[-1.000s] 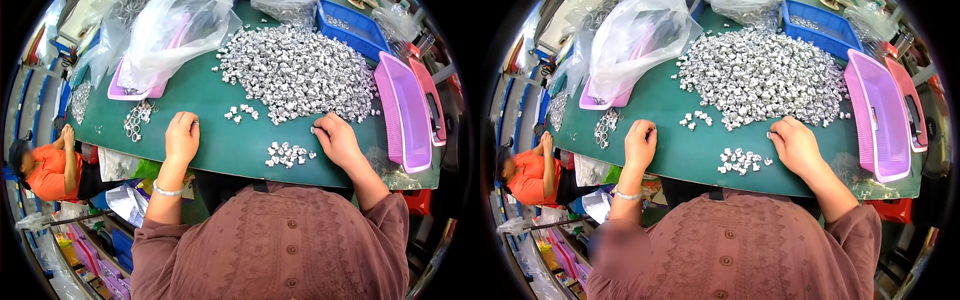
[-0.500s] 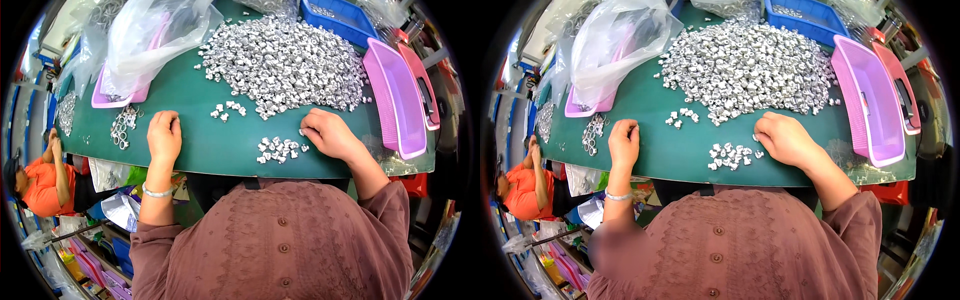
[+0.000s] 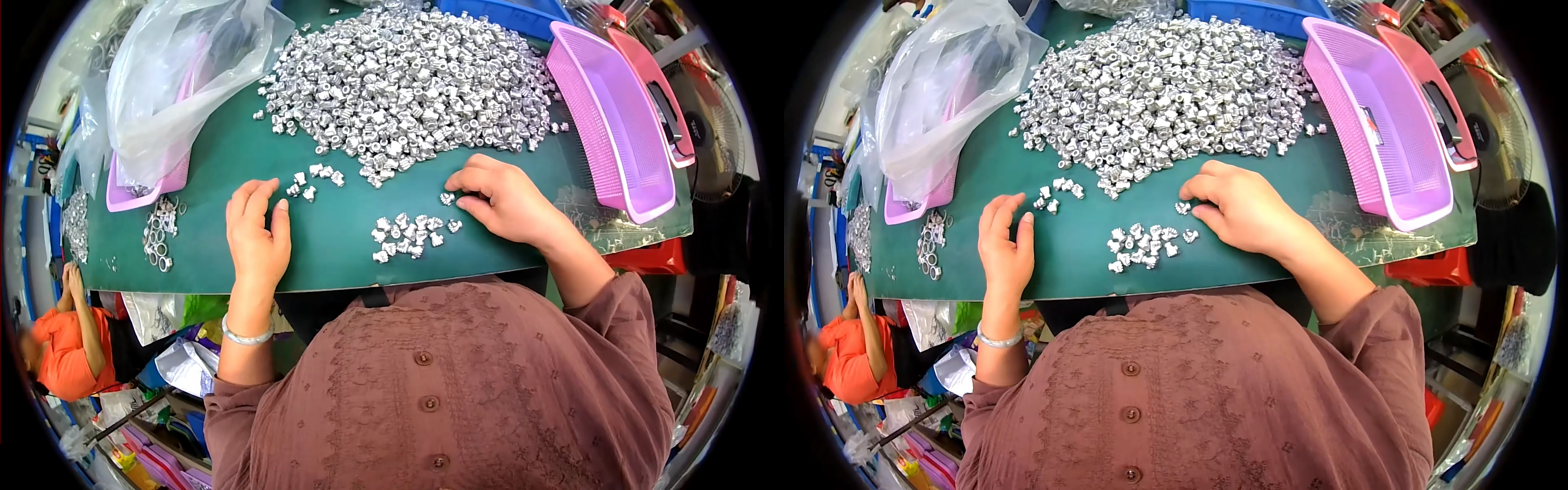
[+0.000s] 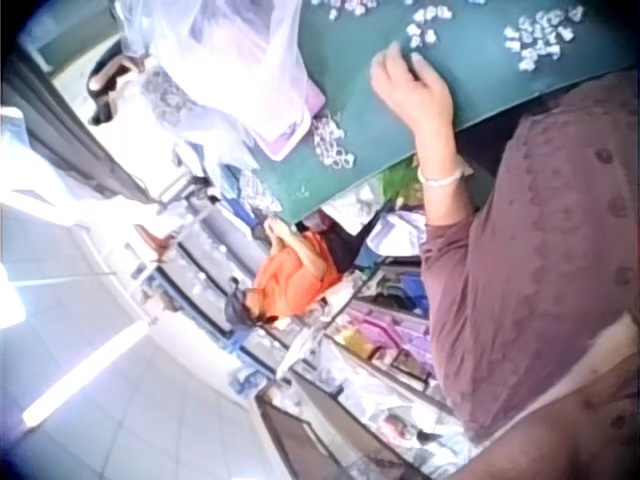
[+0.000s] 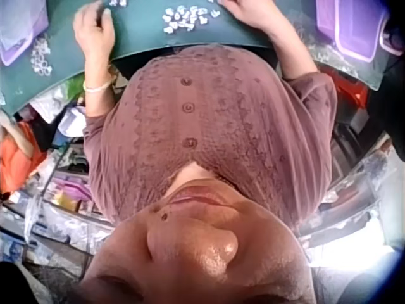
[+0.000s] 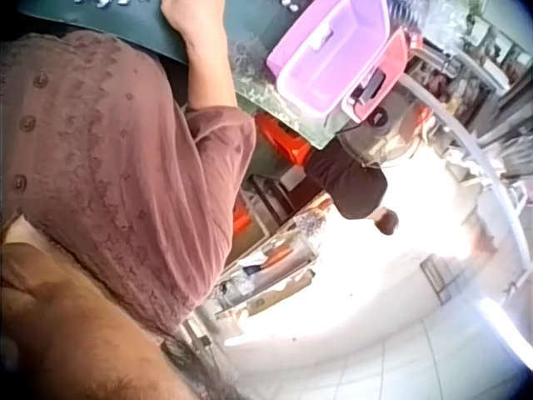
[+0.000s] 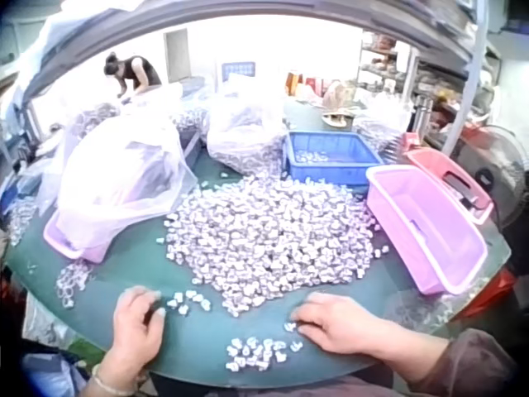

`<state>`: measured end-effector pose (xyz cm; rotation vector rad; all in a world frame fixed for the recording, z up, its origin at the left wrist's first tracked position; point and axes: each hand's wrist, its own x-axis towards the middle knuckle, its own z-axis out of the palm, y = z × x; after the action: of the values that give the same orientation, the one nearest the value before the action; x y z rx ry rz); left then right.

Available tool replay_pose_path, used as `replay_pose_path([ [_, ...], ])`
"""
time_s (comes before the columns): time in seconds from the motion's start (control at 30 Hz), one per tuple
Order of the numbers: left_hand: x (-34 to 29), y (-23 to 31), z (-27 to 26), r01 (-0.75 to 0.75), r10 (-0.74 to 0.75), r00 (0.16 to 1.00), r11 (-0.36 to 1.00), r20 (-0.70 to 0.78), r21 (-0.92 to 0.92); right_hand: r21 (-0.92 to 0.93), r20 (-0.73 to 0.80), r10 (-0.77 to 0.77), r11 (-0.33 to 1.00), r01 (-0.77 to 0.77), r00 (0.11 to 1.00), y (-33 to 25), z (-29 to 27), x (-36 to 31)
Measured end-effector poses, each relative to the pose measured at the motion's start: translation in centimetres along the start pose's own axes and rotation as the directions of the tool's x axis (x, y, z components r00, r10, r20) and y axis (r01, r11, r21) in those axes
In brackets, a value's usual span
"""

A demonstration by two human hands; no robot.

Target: The person sorts through a pile of small metal components on a workbench by hand and fits the pieces together.

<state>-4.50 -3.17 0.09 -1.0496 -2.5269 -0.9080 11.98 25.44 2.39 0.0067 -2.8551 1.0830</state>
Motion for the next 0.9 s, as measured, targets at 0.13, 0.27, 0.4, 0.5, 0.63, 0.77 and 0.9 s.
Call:
replay_pose_path([
  [0.13, 0.1, 0.9, 0.5, -0.055, 0.054, 0.996, 0.998, 0.071, 0.01, -0.049, 0.054, -0.037, 0.998, 0.04, 0.998, -0.1, 0.1, 0.0],
  [0.27, -0.1, 1.9, 1.1, -0.089, 0.09, 0.981, 0.996, 0.171, -0.017, -0.027, 0.121, -0.1, 0.994, 0.104, 0.988, -0.3, -0.4, 1.0],
  [0.4, 0.0, 2.2, 1.4, -0.065, 0.07, 0.981, 0.997, 0.182, -0.031, -0.17, -0.013, -0.134, 0.977, 0.13, 0.991, -0.8, 1.8, 2.9],
  [0.5, 0.0, 2.6, 1.4, -0.07, 0.069, 0.99, 0.998, 0.125, -0.003, -0.239, -0.018, -0.106, 0.966, 0.098, 0.994, -1.3, 2.2, 3.3],
  [0.63, 0.1, 3.9, 1.8, -0.144, 0.152, 0.983, 0.987, 0.102, -0.075, -0.188, 0.001, -0.133, 0.973, 0.131, 0.991, -1.0, 1.3, 3.0],
  [0.77, 0.3, 5.0, 2.7, -0.185, 0.195, 0.974, 0.979, 0.113, -0.089, -0.141, 0.039, -0.094, 0.985, 0.099, 0.995, -0.6, 1.0, 2.7],
  [0.9, 0.6, 5.7, 3.2, -0.213, 0.223, 0.966, 0.973, 0.128, -0.091, -0.069, -0.025, -0.043, 0.997, 0.042, 0.999, -0.8, 1.5, 2.7],
])
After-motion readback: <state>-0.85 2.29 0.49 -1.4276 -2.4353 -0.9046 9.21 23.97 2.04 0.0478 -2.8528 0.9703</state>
